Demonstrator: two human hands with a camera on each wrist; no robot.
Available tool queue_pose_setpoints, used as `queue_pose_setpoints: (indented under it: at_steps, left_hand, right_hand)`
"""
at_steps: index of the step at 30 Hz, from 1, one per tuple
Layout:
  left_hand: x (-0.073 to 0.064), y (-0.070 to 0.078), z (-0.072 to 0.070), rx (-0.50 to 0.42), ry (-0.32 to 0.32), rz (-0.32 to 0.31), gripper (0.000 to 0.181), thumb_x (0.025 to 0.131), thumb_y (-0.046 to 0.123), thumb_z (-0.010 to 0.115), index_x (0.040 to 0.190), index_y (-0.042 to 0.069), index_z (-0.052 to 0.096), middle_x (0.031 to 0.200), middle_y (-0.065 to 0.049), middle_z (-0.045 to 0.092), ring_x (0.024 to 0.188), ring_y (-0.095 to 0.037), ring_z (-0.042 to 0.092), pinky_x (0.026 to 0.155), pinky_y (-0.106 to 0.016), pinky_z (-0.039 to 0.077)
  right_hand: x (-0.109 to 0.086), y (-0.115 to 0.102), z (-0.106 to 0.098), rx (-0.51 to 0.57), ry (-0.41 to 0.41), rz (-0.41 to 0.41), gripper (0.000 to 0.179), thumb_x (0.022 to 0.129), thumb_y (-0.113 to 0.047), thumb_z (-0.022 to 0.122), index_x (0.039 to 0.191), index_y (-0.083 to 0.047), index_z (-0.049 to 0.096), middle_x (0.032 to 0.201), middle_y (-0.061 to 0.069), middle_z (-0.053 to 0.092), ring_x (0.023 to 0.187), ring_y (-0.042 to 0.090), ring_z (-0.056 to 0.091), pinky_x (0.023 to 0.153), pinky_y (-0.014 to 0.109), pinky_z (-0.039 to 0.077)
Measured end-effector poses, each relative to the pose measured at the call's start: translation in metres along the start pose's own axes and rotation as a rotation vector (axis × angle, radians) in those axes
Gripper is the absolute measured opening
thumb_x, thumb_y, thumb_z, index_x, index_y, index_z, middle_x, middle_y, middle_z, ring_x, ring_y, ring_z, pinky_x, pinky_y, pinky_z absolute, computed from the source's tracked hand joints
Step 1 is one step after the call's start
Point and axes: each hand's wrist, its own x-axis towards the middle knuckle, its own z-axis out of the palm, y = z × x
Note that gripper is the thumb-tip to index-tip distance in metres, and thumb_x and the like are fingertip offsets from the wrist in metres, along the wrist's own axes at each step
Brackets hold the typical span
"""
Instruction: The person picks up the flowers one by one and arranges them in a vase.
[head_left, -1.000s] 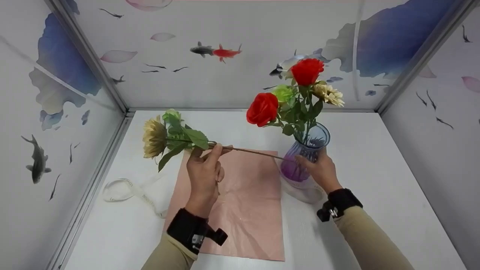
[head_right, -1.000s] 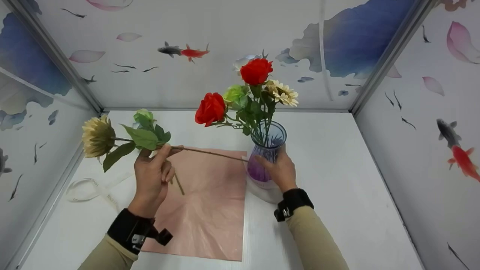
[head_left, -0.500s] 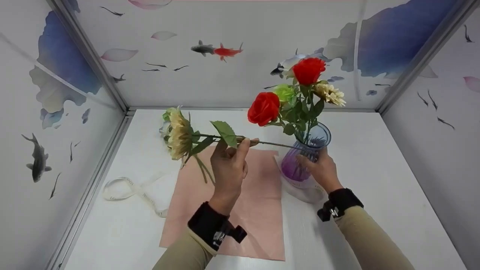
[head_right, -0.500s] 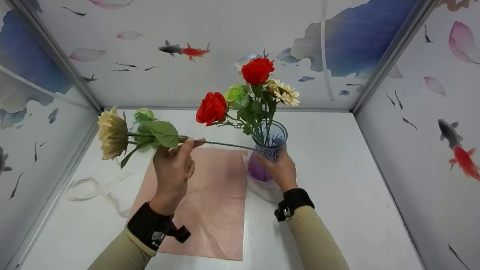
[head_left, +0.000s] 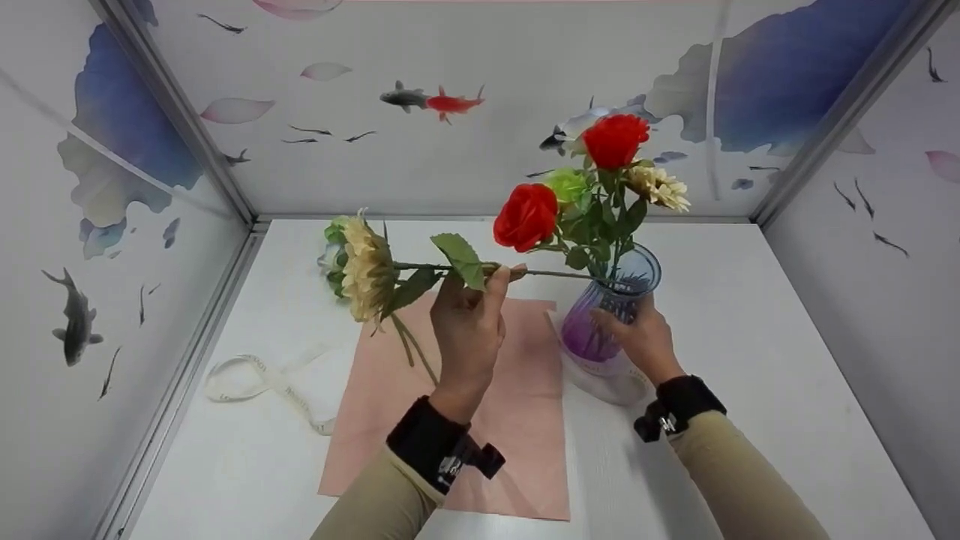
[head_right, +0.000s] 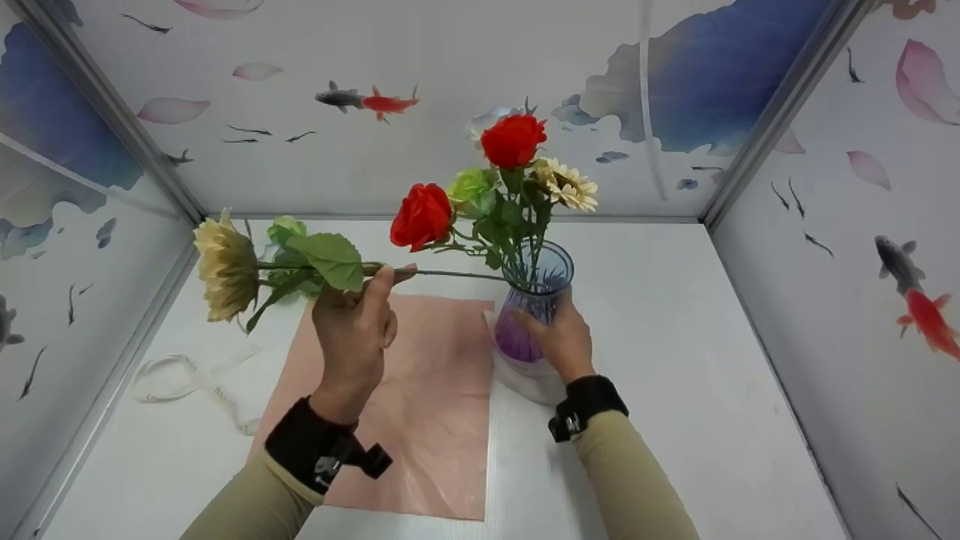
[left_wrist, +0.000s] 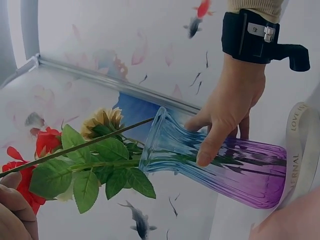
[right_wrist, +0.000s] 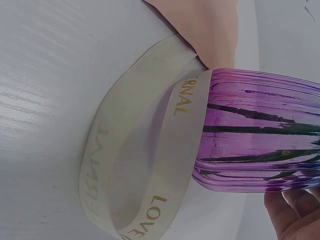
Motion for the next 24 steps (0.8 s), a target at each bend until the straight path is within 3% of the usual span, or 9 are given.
queue_pose_setpoints:
  at_steps: [4, 6, 9, 12, 14, 17, 20, 24]
  left_hand:
    - [0.0, -0.003, 0.004, 0.082, 0.009, 0.033, 0.022, 0.102, 0.024, 0.066, 0.117, 0.008, 0.068, 0.106, 0.0, 0.079, 0.042, -0.009, 0.033, 0.041, -0.023, 0.029]
    - [0.0, -0.006, 0.007, 0.134, 0.007, 0.061, 0.022, 0.102, 0.025, 0.066, 0.116, 0.009, 0.071, 0.105, 0.002, 0.079, 0.049, -0.006, 0.042, 0.043, -0.024, 0.027]
    - [0.001, -0.01, 0.011, 0.189, 0.0, 0.106, 0.021, 0.101, 0.025, 0.067, 0.113, 0.01, 0.077, 0.103, 0.004, 0.079, 0.058, -0.007, 0.043, 0.046, -0.026, 0.026]
    - [0.001, -0.014, 0.016, 0.218, -0.009, 0.127, 0.019, 0.1, 0.025, 0.069, 0.109, 0.013, 0.08, 0.091, 0.003, 0.077, 0.061, -0.009, 0.044, 0.049, -0.026, 0.027]
    - [0.001, -0.016, 0.02, 0.246, -0.007, 0.134, 0.017, 0.099, 0.025, 0.07, 0.105, 0.013, 0.081, 0.08, 0.004, 0.071, 0.059, -0.01, 0.037, 0.05, -0.026, 0.028]
    - [0.001, -0.019, 0.027, 0.272, -0.017, 0.137, 0.016, 0.099, 0.024, 0.07, 0.101, 0.011, 0.079, 0.07, 0.004, 0.061, 0.058, -0.01, 0.037, 0.05, -0.026, 0.03]
    - [-0.001, -0.022, 0.034, 0.288, -0.043, 0.112, 0.018, 0.1, 0.026, 0.069, 0.095, 0.01, 0.076, 0.071, 0.005, 0.061, 0.059, -0.009, 0.042, 0.051, -0.026, 0.034]
    - [-0.004, -0.026, 0.043, 0.39, -0.092, 0.057, 0.023, 0.102, 0.028, 0.066, 0.09, 0.009, 0.07, 0.069, 0.003, 0.051, 0.067, -0.01, 0.047, 0.058, -0.025, 0.036]
  right_hand:
    - [0.001, 0.0, -0.001, -0.008, 0.004, 0.004, 0.105, 0.088, -0.066, 0.069, 0.159, -0.005, 0.019, 0.154, 0.032, 0.041, 0.141, 0.049, 0.042, 0.116, 0.059, 0.033]
    - [0.001, 0.0, -0.001, -0.01, 0.005, 0.001, 0.105, 0.088, -0.065, 0.069, 0.159, -0.006, 0.018, 0.154, 0.033, 0.041, 0.141, 0.049, 0.042, 0.116, 0.06, 0.033]
    - [0.001, 0.0, 0.0, -0.012, 0.01, -0.006, 0.104, 0.089, -0.065, 0.069, 0.159, -0.007, 0.019, 0.153, 0.033, 0.041, 0.14, 0.049, 0.043, 0.116, 0.06, 0.033]
    - [0.001, 0.001, 0.0, -0.005, 0.01, -0.008, 0.104, 0.088, -0.064, 0.07, 0.159, -0.007, 0.019, 0.153, 0.033, 0.042, 0.14, 0.049, 0.043, 0.116, 0.06, 0.033]
    - [0.001, 0.001, 0.0, 0.001, 0.008, -0.006, 0.105, 0.088, -0.065, 0.07, 0.159, -0.007, 0.02, 0.153, 0.032, 0.042, 0.141, 0.049, 0.042, 0.116, 0.059, 0.033]
    - [0.001, 0.001, -0.001, 0.005, 0.006, -0.003, 0.105, 0.087, -0.066, 0.07, 0.158, -0.006, 0.02, 0.153, 0.033, 0.041, 0.141, 0.049, 0.042, 0.116, 0.059, 0.032]
    - [0.001, 0.001, -0.001, 0.004, 0.01, -0.008, 0.104, 0.088, -0.065, 0.07, 0.158, -0.006, 0.021, 0.152, 0.033, 0.042, 0.14, 0.049, 0.043, 0.116, 0.059, 0.033]
    - [0.001, 0.001, 0.0, 0.004, 0.013, -0.02, 0.102, 0.088, -0.063, 0.071, 0.157, -0.006, 0.022, 0.151, 0.034, 0.043, 0.139, 0.049, 0.045, 0.115, 0.06, 0.035]
